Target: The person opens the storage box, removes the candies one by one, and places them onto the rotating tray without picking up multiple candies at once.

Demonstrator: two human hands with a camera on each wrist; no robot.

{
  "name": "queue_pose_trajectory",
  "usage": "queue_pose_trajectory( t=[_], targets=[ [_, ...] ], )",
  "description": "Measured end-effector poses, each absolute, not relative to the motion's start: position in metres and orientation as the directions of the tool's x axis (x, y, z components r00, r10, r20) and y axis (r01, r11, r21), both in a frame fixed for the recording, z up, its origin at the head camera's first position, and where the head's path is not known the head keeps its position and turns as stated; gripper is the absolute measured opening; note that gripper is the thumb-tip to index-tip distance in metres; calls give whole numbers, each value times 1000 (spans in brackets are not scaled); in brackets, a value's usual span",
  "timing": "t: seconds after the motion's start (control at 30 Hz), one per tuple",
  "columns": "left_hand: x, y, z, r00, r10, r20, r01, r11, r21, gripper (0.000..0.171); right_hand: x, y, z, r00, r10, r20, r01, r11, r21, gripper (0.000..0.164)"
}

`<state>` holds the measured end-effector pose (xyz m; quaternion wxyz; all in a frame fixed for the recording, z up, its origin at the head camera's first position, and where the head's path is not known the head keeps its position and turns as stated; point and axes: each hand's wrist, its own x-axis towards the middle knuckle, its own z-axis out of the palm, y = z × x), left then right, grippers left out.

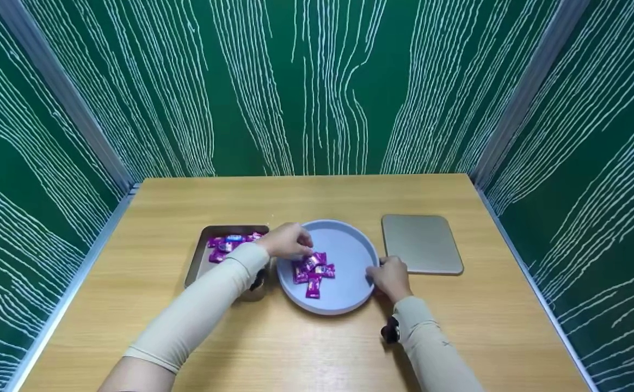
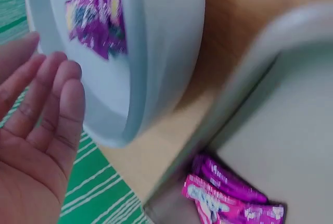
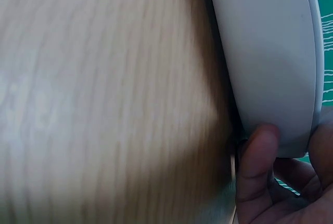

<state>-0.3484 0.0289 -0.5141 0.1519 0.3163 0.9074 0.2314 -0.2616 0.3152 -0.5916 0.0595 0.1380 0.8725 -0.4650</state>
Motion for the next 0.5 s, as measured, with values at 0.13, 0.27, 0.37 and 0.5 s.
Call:
queue_pose_trajectory(
  t=[0.13,0.27,0.37,0.5],
  targets=[
    [-352,14,-502,-714,692,-106,519,625,583,20,-261,314,-591,-953,189,-237,302,526,-795,51],
    [-356,-8,-488,-703,705,-96,504,588,632,25,-262,315,-590,-948,188,-259,320,528,-787,54],
    [-358,-28,-482,-718,686,-115,464,597,655,27,-262,315,-589,-946,182,-268,324,525,-787,58],
    [-359,-54,-478,-745,649,-158,409,631,659,29,-261,314,-590,-948,174,-268,320,521,-792,55]
  ],
)
